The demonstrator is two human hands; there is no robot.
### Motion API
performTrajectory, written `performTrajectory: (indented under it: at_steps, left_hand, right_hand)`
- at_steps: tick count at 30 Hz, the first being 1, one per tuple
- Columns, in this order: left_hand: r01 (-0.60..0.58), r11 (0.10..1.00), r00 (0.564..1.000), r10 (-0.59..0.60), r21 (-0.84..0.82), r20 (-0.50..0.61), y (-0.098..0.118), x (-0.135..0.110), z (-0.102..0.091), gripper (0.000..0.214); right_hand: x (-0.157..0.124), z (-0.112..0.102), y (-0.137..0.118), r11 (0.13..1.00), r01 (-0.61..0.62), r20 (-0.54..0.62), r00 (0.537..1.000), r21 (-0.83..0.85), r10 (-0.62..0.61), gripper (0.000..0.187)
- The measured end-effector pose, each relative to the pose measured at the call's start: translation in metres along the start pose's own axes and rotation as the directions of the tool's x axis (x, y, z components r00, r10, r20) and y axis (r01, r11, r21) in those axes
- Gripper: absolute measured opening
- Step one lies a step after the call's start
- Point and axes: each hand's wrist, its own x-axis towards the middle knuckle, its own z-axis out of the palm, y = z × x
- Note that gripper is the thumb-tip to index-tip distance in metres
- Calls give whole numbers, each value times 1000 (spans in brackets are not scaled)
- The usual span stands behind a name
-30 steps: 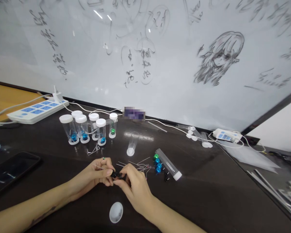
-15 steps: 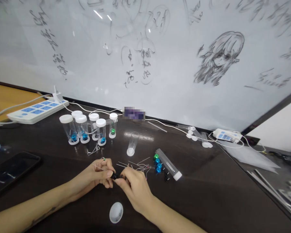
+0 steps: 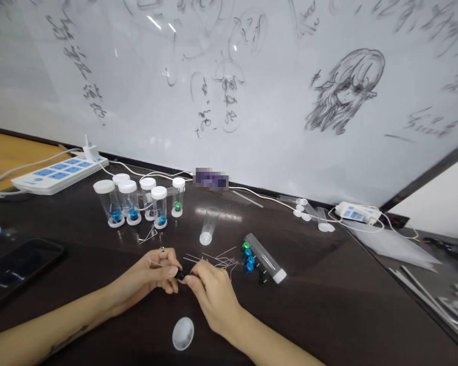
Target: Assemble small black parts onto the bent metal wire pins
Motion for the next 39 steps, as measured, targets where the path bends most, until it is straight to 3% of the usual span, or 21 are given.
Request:
performTrajectory:
  at_steps: [4, 8, 12, 16, 22, 28, 35, 39]
  left_hand:
    - [-5, 1000, 1000, 4, -10, -21, -1, 0, -2, 15]
    - [1, 1000, 1000, -1, -13, -7, -1, 0, -2, 15]
    - [-1, 1000, 1000, 1, 1, 14, -1, 1, -1, 15]
    - [-6, 1000, 1000, 6, -9, -5, -1, 1, -2, 15]
    - [10, 1000, 1000, -10, -2, 12, 0, 0, -1, 15]
    - [7, 1000, 1000, -7, -3, -5, 0, 0, -1, 16]
    - [5, 1000, 1000, -5, 3, 14, 0, -1, 1, 16]
    - [6, 1000, 1000, -6, -3, -10, 0, -1, 0, 16]
  right_hand:
    - [-1, 2, 0, 999, 27, -28, 999, 36, -26, 4]
    - [-1, 3, 2, 999, 44, -40, 998, 31, -43, 4]
    - [0, 1, 1, 999, 22, 15, 1000, -25, -21, 18]
    - [0, 2, 0, 997, 73, -49, 996, 1, -73, 7]
    - [0, 1, 1, 998, 45, 6, 999, -49, -44, 18]
    - [0, 2, 1, 996, 90, -58, 994, -17, -91, 6]
    - [1, 0, 2, 999, 25, 36, 999, -28, -24, 30]
    - [2, 1, 0, 1000, 23, -16, 1000, -3, -23, 10]
